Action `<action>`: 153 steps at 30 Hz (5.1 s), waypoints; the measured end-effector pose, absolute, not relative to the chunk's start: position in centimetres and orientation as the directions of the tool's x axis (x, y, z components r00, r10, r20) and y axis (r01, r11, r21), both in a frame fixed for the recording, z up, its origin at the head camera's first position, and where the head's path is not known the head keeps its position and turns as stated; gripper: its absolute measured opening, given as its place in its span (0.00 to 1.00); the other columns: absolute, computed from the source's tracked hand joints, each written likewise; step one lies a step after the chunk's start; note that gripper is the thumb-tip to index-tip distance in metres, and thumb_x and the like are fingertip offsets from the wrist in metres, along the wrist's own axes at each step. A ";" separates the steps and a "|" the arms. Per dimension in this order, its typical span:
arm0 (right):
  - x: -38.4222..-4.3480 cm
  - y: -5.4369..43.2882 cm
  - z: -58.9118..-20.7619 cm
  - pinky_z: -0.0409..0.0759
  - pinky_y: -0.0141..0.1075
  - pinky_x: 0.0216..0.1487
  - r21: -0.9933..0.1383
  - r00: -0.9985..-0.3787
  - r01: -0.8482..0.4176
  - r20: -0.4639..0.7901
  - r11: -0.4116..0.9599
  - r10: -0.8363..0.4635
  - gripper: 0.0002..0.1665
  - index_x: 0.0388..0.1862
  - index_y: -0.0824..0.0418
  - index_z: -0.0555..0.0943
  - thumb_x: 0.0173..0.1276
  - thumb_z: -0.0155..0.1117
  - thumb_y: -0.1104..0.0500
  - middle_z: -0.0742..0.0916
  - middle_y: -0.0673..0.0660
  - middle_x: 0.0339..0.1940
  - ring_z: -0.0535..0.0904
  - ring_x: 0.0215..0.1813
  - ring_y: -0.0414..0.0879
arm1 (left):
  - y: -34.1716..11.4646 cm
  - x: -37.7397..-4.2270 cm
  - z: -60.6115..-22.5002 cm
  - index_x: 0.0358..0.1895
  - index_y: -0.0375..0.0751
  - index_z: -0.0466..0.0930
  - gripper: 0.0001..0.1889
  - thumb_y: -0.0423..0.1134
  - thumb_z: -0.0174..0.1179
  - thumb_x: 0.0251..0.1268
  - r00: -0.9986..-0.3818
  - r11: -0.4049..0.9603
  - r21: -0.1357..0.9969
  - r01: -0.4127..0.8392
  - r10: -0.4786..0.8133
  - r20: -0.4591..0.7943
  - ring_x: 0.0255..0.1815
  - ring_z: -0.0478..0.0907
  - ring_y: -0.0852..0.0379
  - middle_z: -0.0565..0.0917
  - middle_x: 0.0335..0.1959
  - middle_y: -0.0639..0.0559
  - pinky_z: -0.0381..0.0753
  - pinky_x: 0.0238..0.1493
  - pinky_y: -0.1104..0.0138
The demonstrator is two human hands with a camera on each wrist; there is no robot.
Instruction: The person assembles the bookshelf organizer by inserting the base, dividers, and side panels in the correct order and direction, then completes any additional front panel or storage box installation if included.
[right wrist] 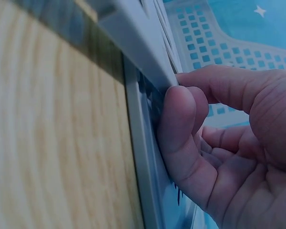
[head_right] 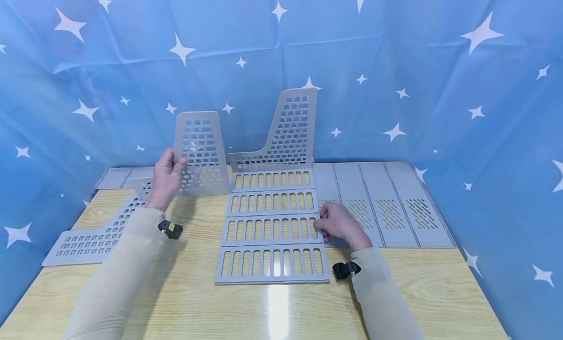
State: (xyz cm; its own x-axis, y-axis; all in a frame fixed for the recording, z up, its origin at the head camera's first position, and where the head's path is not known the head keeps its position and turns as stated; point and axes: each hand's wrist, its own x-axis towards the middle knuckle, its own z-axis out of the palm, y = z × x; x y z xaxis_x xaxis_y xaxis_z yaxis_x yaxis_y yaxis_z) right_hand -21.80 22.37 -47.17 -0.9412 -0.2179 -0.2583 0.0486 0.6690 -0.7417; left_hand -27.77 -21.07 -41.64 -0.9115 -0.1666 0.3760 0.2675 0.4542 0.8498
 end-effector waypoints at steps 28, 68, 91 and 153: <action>-21.5 22.0 -47.1 0.81 0.40 0.28 -0.706 -0.945 -0.046 -0.199 0.707 -0.260 0.24 0.61 0.69 0.72 0.69 0.69 0.64 0.76 0.58 0.32 0.78 0.23 0.47 | -21.6 -29.2 -41.7 0.59 0.33 0.78 0.16 0.36 0.63 0.74 -0.978 0.406 0.897 0.174 -0.034 0.205 0.44 0.81 0.59 0.86 0.53 0.38 0.81 0.52 0.59; -20.8 21.2 -46.9 0.79 0.41 0.31 -0.760 -0.925 -0.007 -0.241 0.650 -0.293 0.47 0.82 0.70 0.53 0.72 0.65 0.65 0.75 0.59 0.32 0.77 0.22 0.47 | -16.1 -29.0 -43.4 0.51 0.38 0.86 0.14 0.44 0.65 0.73 -0.975 0.635 0.740 0.222 0.126 0.185 0.38 0.87 0.49 0.91 0.42 0.42 0.85 0.43 0.57; -21.0 20.7 -47.0 0.78 0.39 0.30 -0.752 -0.934 0.013 -0.245 0.659 -0.261 0.48 0.83 0.67 0.54 0.70 0.66 0.63 0.75 0.58 0.33 0.78 0.22 0.47 | -17.2 -28.5 -43.9 0.46 0.30 0.84 0.15 0.43 0.62 0.77 -0.982 0.748 0.635 0.191 0.147 0.122 0.52 0.78 0.38 0.77 0.52 0.33 0.81 0.54 0.48; -19.8 20.6 -45.4 0.79 0.39 0.28 -0.621 -0.945 0.037 -0.277 0.783 -0.176 0.17 0.32 0.63 0.72 0.67 0.72 0.58 0.81 0.56 0.22 0.81 0.20 0.47 | -35.8 -21.2 -42.0 0.78 0.18 0.33 0.72 0.54 0.81 0.51 -0.892 0.905 0.366 -0.217 -0.031 -0.452 0.71 0.48 0.14 0.46 0.71 0.09 0.58 0.69 0.28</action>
